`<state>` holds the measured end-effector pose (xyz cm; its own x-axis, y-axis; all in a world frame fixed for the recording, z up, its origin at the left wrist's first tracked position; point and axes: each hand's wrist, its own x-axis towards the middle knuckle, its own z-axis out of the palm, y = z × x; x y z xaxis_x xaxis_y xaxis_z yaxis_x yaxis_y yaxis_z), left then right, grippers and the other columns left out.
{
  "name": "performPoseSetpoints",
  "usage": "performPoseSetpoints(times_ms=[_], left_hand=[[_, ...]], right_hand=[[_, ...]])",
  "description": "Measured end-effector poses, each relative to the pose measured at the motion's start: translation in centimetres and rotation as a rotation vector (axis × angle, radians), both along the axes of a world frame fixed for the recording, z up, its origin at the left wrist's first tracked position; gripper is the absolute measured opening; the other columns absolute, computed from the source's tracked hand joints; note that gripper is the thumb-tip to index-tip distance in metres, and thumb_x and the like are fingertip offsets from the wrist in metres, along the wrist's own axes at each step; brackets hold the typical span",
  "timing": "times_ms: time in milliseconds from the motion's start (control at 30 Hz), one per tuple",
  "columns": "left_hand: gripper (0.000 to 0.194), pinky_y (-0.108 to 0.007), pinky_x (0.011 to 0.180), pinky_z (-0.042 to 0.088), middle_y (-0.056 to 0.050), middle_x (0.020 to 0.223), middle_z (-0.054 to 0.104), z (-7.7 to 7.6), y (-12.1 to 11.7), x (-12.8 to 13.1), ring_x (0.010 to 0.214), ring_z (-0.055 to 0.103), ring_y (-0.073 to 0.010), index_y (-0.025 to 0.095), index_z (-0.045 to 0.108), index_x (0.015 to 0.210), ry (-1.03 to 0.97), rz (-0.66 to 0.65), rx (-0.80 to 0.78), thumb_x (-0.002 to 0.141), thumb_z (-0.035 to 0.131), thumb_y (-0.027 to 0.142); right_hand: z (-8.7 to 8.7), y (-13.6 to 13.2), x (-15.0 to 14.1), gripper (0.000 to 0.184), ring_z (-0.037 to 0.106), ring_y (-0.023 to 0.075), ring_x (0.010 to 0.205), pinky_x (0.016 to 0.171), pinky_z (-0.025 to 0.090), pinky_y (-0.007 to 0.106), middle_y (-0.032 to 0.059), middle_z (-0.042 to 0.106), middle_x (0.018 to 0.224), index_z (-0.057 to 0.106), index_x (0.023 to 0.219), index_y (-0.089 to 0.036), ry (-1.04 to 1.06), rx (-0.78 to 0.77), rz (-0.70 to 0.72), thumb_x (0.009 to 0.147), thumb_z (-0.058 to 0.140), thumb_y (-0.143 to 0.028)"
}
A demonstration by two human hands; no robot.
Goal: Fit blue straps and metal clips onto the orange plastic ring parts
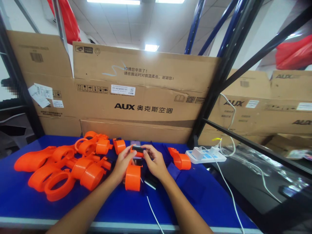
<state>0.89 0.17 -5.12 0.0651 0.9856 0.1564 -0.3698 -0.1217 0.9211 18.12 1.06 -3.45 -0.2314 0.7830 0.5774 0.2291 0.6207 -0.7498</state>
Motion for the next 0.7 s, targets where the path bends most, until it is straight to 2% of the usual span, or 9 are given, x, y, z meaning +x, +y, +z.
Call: performPoseSetpoints(times_ms=[200, 267, 333, 467, 567, 700], left_hand=[[0.051, -0.021, 0.038, 0.034, 0.006, 0.052, 0.056, -0.5, 0.5, -0.1, 0.035, 0.046, -0.0091, 0.016, 0.067, 0.108, 0.063, 0.119, 0.031, 0.072, 0.081, 0.050], [0.050, -0.021, 0.037, 0.034, 0.006, 0.052, 0.057, -0.6, 0.6, -0.2, 0.035, 0.046, -0.0095, 0.017, 0.066, 0.107, 0.069, 0.155, 0.037, 0.071, 0.081, 0.049], [0.049, -0.021, 0.037, 0.035, 0.007, 0.050, 0.055, -0.7, 0.7, -0.2, 0.035, 0.047, -0.0102, 0.018, 0.065, 0.106, 0.059, 0.176, 0.029, 0.072, 0.081, 0.049], [0.048, -0.021, 0.039, 0.037, 0.007, 0.047, 0.052, -0.5, 0.6, -0.3, 0.036, 0.045, -0.0102, 0.018, 0.063, 0.101, -0.004, 0.163, -0.040, 0.072, 0.081, 0.052], [0.048, -0.021, 0.040, 0.038, 0.007, 0.047, 0.052, -0.3, 0.4, -0.2, 0.036, 0.045, -0.0098, 0.019, 0.062, 0.100, -0.060, 0.147, -0.083, 0.071, 0.082, 0.051], [0.050, -0.022, 0.042, 0.040, 0.007, 0.046, 0.052, -0.2, 0.2, -0.1, 0.035, 0.045, -0.0103, 0.020, 0.061, 0.103, -0.069, 0.149, -0.103, 0.071, 0.082, 0.052]], right_hand=[[0.3, 0.2, 0.3, 0.031, 0.054, 0.0144, 0.060, 0.057, 0.043, 0.025, -0.0020, 0.060, 0.071, 0.063, 0.118, -0.021, -0.019, 0.003, -0.040, 0.094, 0.061, -0.040], [0.5, 0.5, 0.8, 0.031, 0.058, 0.0160, 0.064, 0.060, 0.046, 0.026, -0.0002, 0.064, 0.075, 0.063, 0.119, -0.021, -0.037, 0.014, -0.093, 0.095, 0.058, -0.041], [0.5, 1.0, 1.5, 0.029, 0.062, 0.0187, 0.074, 0.069, 0.049, 0.030, 0.0033, 0.069, 0.085, 0.064, 0.117, -0.021, -0.080, 0.049, -0.207, 0.096, 0.055, -0.039], [0.0, 1.8, 2.7, 0.023, 0.060, 0.0253, 0.100, 0.091, 0.045, 0.038, 0.0103, 0.070, 0.109, 0.071, 0.108, -0.020, -0.429, 0.127, -0.457, 0.092, 0.057, -0.028], [-0.9, 1.9, 2.8, 0.025, 0.053, 0.0297, 0.107, 0.091, 0.040, 0.041, 0.0140, 0.063, 0.117, 0.074, 0.109, -0.021, -0.724, 0.057, -0.535, 0.089, 0.062, -0.029], [-1.7, 1.8, 2.4, 0.031, 0.046, 0.0329, 0.112, 0.090, 0.035, 0.042, 0.0158, 0.054, 0.126, 0.074, 0.117, -0.026, -0.890, -0.056, -0.581, 0.090, 0.063, -0.038]])
